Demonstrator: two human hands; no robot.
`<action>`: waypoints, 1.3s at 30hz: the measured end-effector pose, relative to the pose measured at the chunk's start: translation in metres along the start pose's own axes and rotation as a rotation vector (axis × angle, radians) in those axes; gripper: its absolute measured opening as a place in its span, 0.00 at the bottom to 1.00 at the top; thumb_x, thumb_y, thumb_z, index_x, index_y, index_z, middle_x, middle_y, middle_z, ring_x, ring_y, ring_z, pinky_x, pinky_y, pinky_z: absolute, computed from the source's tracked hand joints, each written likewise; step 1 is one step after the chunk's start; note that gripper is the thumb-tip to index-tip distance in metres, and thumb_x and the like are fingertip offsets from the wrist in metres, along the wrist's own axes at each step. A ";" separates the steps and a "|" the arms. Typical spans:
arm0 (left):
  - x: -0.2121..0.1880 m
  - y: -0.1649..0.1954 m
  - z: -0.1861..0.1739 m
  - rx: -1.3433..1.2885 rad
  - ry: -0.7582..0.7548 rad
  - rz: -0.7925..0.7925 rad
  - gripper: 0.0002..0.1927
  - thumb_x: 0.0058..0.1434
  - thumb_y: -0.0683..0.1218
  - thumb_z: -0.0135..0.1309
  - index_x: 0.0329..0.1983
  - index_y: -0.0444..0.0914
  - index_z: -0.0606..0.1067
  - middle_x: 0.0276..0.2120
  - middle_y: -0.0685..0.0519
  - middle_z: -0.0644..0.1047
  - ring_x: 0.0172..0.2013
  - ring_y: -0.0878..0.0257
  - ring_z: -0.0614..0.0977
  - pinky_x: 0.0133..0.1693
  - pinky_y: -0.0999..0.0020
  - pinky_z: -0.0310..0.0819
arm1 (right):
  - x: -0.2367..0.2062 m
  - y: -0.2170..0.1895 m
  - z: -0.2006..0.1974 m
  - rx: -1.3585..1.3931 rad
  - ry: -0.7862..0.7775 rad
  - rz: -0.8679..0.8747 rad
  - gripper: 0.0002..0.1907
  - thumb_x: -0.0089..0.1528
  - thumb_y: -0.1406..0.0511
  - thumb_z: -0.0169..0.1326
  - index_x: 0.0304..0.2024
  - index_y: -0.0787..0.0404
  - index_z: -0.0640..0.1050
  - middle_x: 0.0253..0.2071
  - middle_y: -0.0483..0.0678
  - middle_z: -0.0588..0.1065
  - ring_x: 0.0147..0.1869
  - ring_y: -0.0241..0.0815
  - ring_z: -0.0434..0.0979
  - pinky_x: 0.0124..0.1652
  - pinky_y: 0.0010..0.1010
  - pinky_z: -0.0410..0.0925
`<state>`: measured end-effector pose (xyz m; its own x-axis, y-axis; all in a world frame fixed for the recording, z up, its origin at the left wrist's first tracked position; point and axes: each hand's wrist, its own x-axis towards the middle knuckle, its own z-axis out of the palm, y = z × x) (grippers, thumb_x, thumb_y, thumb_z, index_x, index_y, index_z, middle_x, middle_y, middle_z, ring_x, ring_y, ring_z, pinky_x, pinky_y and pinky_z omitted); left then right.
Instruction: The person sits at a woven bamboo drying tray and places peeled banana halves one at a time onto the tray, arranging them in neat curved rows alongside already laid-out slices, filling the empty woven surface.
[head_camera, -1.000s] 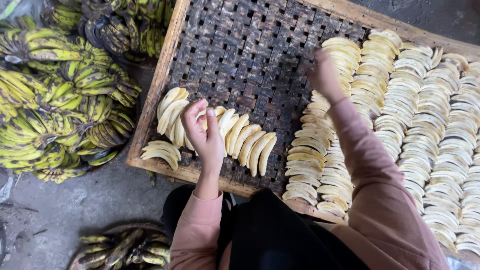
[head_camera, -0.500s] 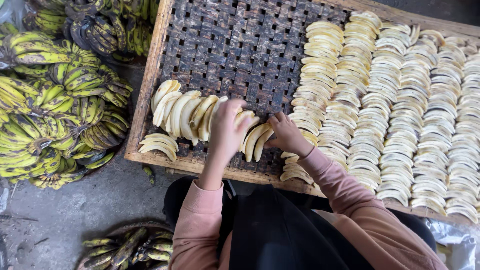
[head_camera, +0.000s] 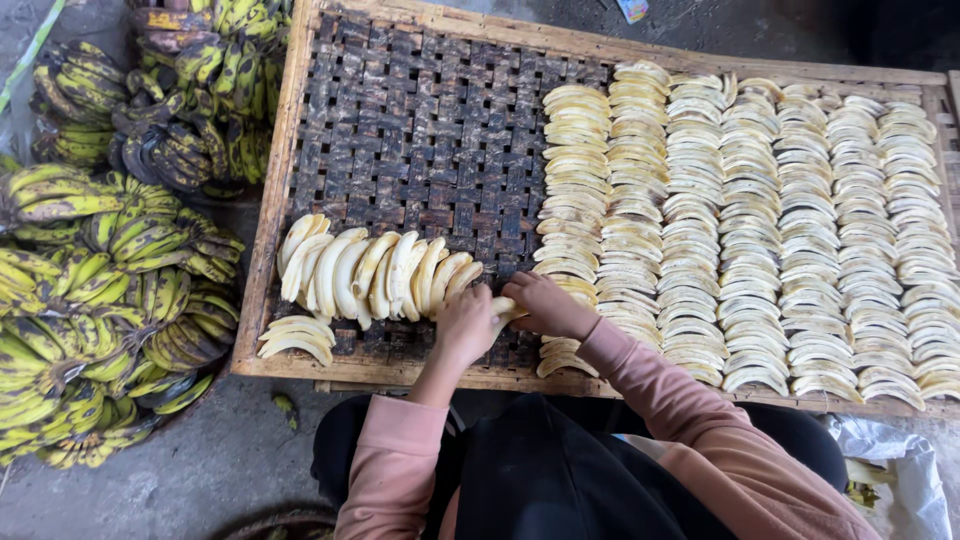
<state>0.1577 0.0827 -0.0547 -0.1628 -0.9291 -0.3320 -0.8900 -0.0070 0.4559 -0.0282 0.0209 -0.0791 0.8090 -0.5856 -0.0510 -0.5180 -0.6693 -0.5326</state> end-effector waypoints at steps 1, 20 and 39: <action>-0.002 0.000 -0.010 -0.055 -0.092 -0.059 0.19 0.68 0.50 0.56 0.54 0.34 0.69 0.41 0.48 0.78 0.42 0.57 0.80 0.50 0.53 0.72 | 0.002 -0.002 0.003 -0.039 -0.007 -0.011 0.27 0.45 0.61 0.69 0.44 0.62 0.76 0.44 0.55 0.74 0.50 0.59 0.74 0.50 0.48 0.67; 0.037 -0.022 0.003 -1.964 0.483 -0.029 0.26 0.63 0.44 0.63 0.62 0.35 0.69 0.53 0.49 0.74 0.52 0.61 0.79 0.48 0.63 0.80 | 0.088 0.008 -0.043 0.914 0.209 0.151 0.12 0.65 0.67 0.58 0.51 0.65 0.78 0.37 0.40 0.77 0.38 0.26 0.73 0.37 0.20 0.69; 0.033 -0.033 -0.003 -2.218 0.495 0.029 0.25 0.61 0.37 0.61 0.60 0.41 0.70 0.41 0.56 0.77 0.47 0.62 0.80 0.52 0.56 0.81 | 0.179 0.174 -0.224 0.513 0.418 0.154 0.09 0.65 0.69 0.60 0.48 0.61 0.80 0.49 0.46 0.82 0.50 0.36 0.82 0.51 0.30 0.74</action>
<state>0.1830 0.0513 -0.0786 0.2320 -0.9231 -0.3068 0.8790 0.0639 0.4725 -0.0359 -0.3032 0.0086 0.5079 -0.8534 0.1173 -0.3382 -0.3228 -0.8840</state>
